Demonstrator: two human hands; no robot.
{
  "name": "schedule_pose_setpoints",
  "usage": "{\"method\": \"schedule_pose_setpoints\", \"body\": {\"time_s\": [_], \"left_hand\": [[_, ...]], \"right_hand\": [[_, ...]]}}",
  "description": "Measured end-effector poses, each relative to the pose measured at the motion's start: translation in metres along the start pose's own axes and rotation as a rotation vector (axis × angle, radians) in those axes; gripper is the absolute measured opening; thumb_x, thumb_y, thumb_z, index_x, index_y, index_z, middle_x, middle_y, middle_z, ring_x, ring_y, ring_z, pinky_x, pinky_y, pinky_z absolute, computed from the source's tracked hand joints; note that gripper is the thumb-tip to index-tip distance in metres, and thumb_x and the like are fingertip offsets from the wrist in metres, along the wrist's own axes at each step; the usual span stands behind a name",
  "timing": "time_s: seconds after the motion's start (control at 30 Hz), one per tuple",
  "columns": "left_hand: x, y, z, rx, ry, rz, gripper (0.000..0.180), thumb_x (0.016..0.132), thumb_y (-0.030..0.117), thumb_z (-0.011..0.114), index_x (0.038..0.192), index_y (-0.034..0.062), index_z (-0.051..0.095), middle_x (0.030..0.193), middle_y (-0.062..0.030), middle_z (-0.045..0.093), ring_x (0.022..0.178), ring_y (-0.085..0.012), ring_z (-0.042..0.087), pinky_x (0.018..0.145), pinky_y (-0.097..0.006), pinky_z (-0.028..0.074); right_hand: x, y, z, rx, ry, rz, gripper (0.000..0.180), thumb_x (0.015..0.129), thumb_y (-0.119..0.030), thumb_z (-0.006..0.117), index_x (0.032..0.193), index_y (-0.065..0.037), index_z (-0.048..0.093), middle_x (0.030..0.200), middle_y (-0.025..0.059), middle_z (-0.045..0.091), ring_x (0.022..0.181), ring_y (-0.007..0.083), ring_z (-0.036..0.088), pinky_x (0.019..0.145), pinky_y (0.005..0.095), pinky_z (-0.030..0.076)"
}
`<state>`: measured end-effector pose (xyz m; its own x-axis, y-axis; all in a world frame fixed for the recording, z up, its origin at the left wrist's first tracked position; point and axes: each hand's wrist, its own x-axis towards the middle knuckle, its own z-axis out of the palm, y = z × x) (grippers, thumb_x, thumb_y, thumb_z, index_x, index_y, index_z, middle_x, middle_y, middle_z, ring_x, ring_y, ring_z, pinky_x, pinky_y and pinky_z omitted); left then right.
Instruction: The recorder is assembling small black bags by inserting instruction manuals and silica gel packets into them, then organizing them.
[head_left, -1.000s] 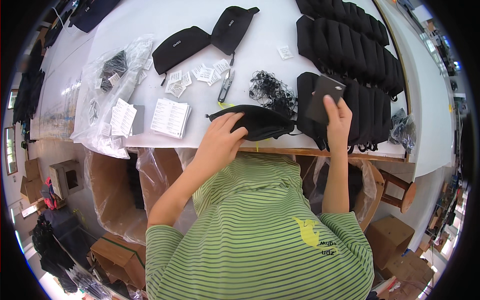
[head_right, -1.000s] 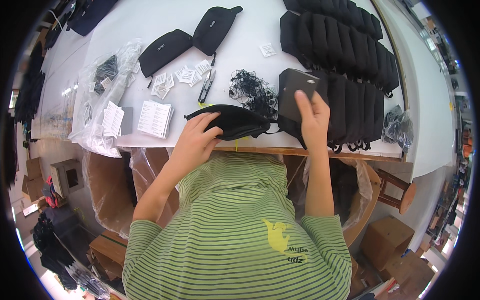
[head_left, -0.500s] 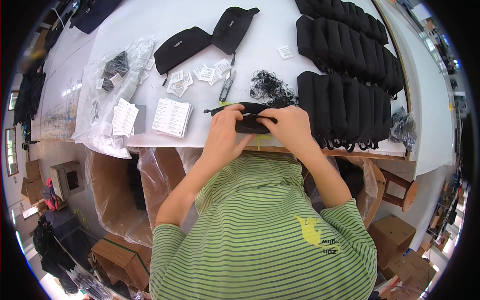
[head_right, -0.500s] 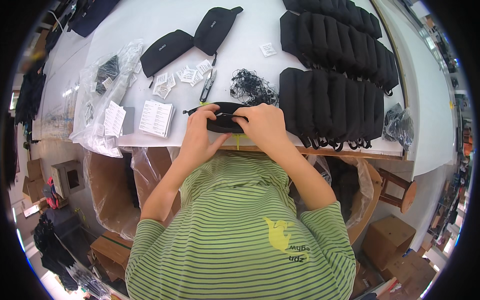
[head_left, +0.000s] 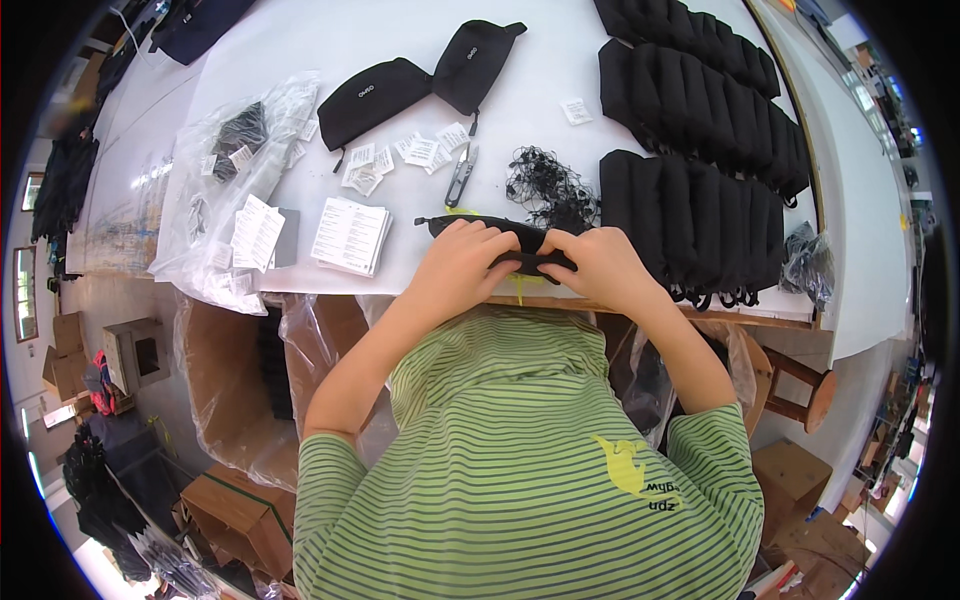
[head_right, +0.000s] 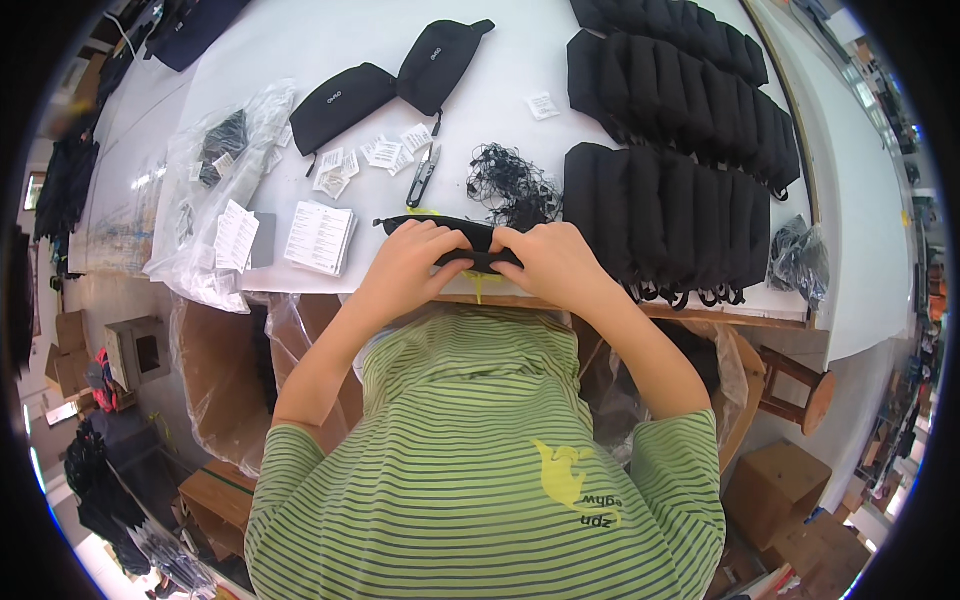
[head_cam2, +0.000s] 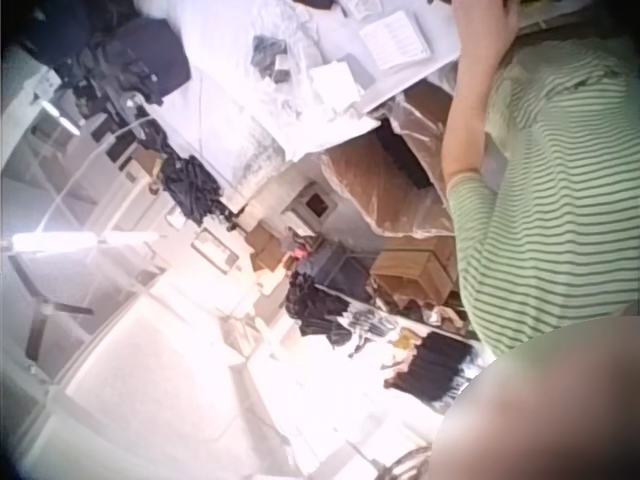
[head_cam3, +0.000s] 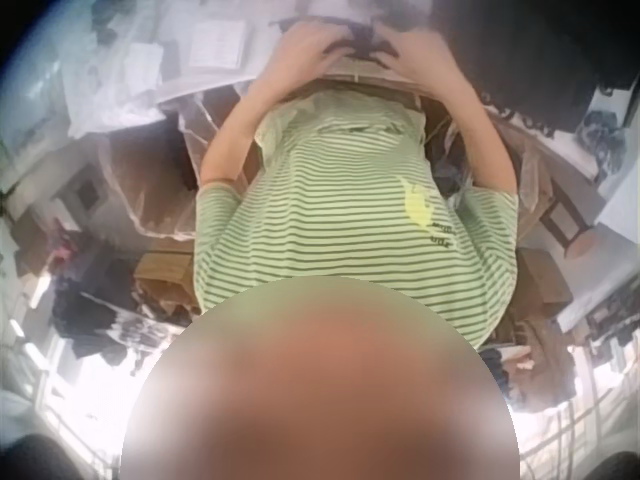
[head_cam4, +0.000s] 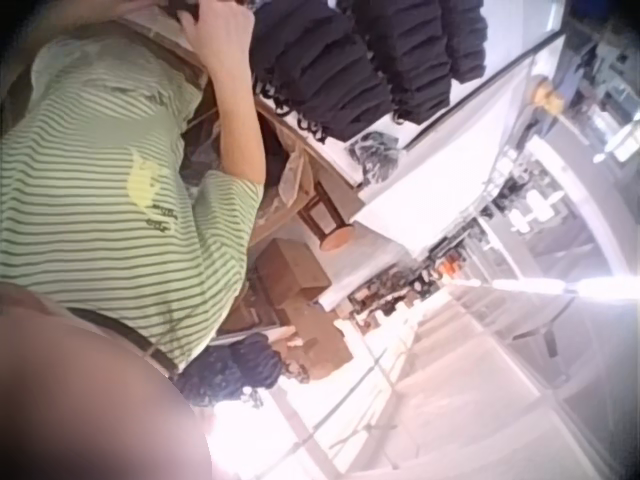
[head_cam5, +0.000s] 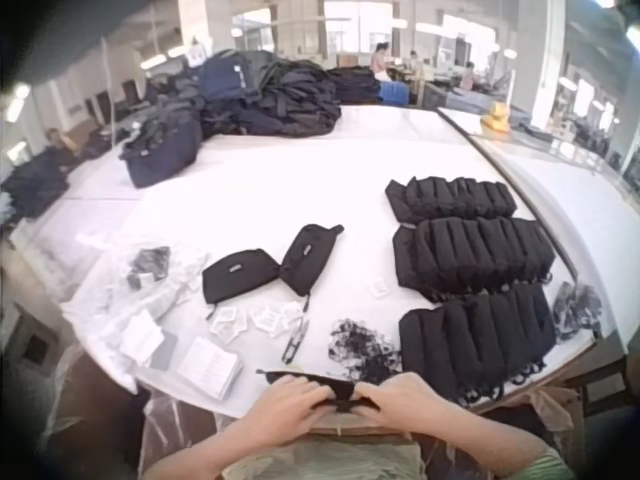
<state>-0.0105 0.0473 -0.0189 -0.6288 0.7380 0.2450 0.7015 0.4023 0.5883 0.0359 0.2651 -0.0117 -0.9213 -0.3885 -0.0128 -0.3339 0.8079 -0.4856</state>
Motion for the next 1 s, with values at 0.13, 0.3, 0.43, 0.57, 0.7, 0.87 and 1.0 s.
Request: {"method": "schedule_pose_setpoints", "body": {"time_s": [0.13, 0.3, 0.43, 0.57, 0.7, 0.87, 1.0], "left_hand": [[0.015, -0.007, -0.017, -0.517, 0.068, -0.340, 0.012, 0.084, 0.014, 0.065, 0.088, 0.0028, 0.062, 0.079, -0.0069, 0.064, 0.074, -0.0187, 0.060, 0.072, -0.030, 0.045], [0.030, -0.120, -0.023, 0.048, 0.418, -0.398, 0.024, 0.081, 0.020, 0.068, 0.098, 0.0051, 0.062, 0.091, -0.0090, 0.062, 0.090, -0.0283, 0.056, 0.079, -0.038, 0.045], [0.029, -0.151, -0.011, 0.333, 0.276, -0.466, 0.042, 0.073, 0.025, 0.075, 0.105, 0.0037, 0.057, 0.107, -0.0129, 0.053, 0.107, -0.0315, 0.047, 0.085, -0.041, 0.041], [0.030, -0.134, -0.018, 0.228, 0.363, -0.472, 0.028, 0.075, 0.018, 0.073, 0.094, 0.0035, 0.058, 0.091, -0.0099, 0.059, 0.090, -0.0276, 0.054, 0.077, -0.038, 0.044], [0.036, -0.053, -0.036, -0.232, 0.524, -0.322, 0.018, 0.078, 0.014, 0.072, 0.085, 0.0029, 0.059, 0.073, -0.0073, 0.060, 0.072, -0.0243, 0.056, 0.067, -0.034, 0.046], [0.012, -0.001, -0.024, -0.267, 0.175, -0.237, 0.016, 0.082, 0.016, 0.070, 0.091, 0.0047, 0.063, 0.092, -0.0062, 0.064, 0.088, -0.0221, 0.058, 0.078, -0.030, 0.045], [0.003, -0.006, -0.009, -0.037, 0.126, -0.103, 0.019, 0.079, 0.018, 0.070, 0.094, 0.0076, 0.064, 0.107, -0.0069, 0.060, 0.108, -0.0256, 0.050, 0.095, -0.037, 0.035]], "right_hand": [[-0.001, 0.002, 0.003, -0.002, 0.069, 0.012, 0.019, 0.075, -0.026, 0.073, 0.083, -0.011, 0.063, 0.055, 0.0070, 0.057, 0.053, 0.0260, 0.058, 0.051, 0.0360, 0.044], [-0.003, -0.001, 0.005, -0.004, 0.110, -0.012, 0.017, 0.075, -0.024, 0.072, 0.078, -0.010, 0.064, 0.057, 0.0076, 0.058, 0.054, 0.0264, 0.059, 0.052, 0.0361, 0.045], [-0.006, 0.000, 0.006, 0.040, 0.105, 0.014, 0.017, 0.075, -0.024, 0.072, 0.078, -0.009, 0.064, 0.058, 0.0075, 0.060, 0.054, 0.0266, 0.059, 0.052, 0.0359, 0.045], [-0.005, 0.002, 0.009, 0.029, 0.143, 0.020, 0.018, 0.074, -0.025, 0.073, 0.077, -0.009, 0.064, 0.059, 0.0076, 0.061, 0.054, 0.0269, 0.060, 0.052, 0.0355, 0.046], [-0.004, 0.003, 0.009, 0.036, 0.137, 0.035, 0.019, 0.074, -0.025, 0.073, 0.077, -0.009, 0.065, 0.059, 0.0082, 0.061, 0.054, 0.0271, 0.060, 0.052, 0.0356, 0.046], [-0.001, 0.005, 0.009, 0.045, 0.138, 0.013, 0.017, 0.075, -0.028, 0.071, 0.079, -0.013, 0.065, 0.051, 0.0072, 0.055, 0.052, 0.0270, 0.060, 0.051, 0.0375, 0.046], [-0.003, 0.003, 0.009, 0.044, 0.130, 0.015, 0.016, 0.075, -0.028, 0.071, 0.079, -0.013, 0.065, 0.053, 0.0075, 0.057, 0.053, 0.0266, 0.060, 0.051, 0.0374, 0.046]]}}
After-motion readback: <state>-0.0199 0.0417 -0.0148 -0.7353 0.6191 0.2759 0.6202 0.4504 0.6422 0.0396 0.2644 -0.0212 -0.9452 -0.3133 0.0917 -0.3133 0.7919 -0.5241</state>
